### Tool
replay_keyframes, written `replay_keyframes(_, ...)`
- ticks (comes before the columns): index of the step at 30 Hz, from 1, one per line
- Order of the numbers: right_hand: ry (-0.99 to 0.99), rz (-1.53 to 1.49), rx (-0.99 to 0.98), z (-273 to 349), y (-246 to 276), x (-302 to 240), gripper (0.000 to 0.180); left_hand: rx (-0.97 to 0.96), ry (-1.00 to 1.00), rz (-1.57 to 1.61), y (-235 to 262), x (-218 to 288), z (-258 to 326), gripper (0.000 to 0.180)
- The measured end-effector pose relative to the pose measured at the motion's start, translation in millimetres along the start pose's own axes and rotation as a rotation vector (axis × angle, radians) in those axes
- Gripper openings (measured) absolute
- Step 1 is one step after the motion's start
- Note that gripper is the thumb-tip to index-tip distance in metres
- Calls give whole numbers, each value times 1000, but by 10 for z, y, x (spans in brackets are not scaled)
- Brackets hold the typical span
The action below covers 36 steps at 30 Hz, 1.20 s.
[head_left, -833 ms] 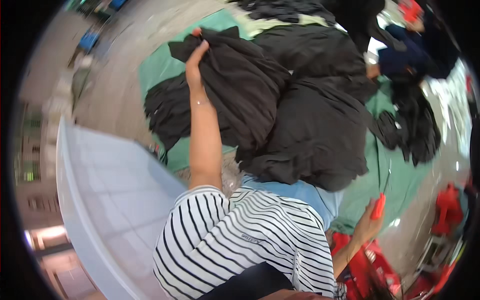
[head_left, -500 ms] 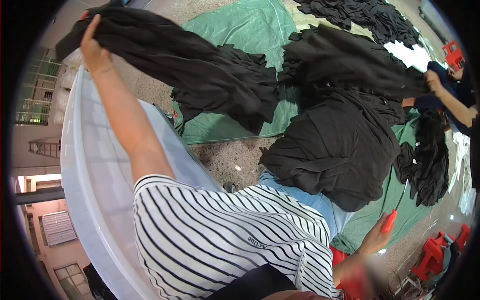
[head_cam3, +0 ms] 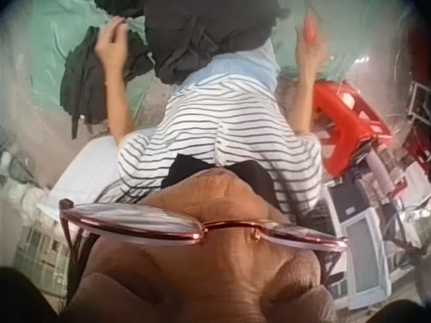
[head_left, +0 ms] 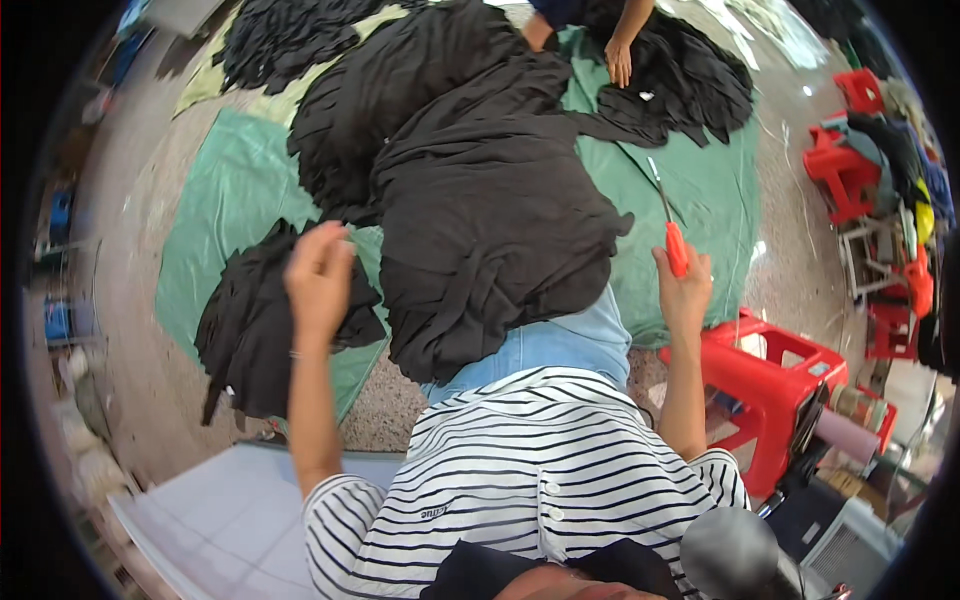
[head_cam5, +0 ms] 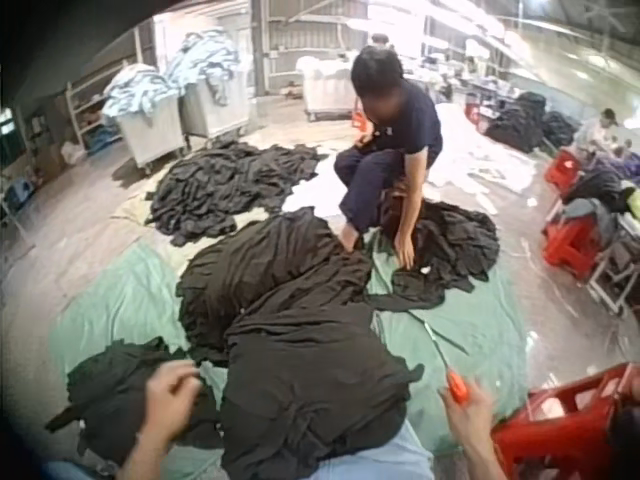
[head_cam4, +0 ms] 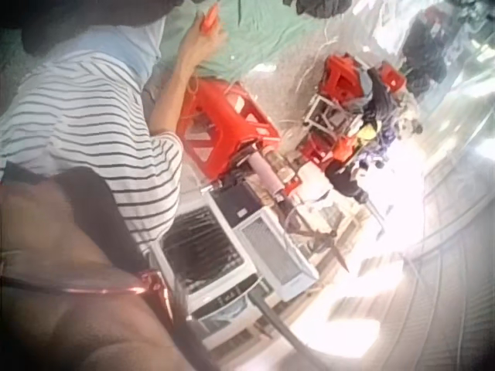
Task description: Trim excess threads and cut fabric pieces using scissors in a manufacturing setting.
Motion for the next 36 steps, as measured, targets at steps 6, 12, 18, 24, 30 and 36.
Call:
replay_keyframes(6, -535, -459, -229, 78, -421, 539, 34, -214, -290, -325, -1069, 1141, 746, 73)
replay_keyframes(12, -426, -647, -263, -40, -1276, 1066, 40, -40, -54, 7, -691, 768, 761, 27)
replay_keyframes(18, -560, -873, -500, -316, -1126, 487, 46, 120, 115, 354, -356, 757, 324, 18)
replay_keyframes(24, -281, -757, -288, -516, -936, 650, 49, -165, -4, -33, -826, 1109, 490, 83)
replay_keyframes(30, -318, -995, -25, -437, 212, 740, 54, 50, -1, 6, -663, 595, 607, 36)
replay_keyframes(36, -233, -922, 99, -250, 855, 346, 55, 509, 79, 566, 51, 629, 188, 38)
Point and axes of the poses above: each hand's wrist, its own z-axis away from the middle knuckle, its own y-axis out of the back of the hand, x = y × z, the point moved 5 cm from there along -z, towards the middle knuckle
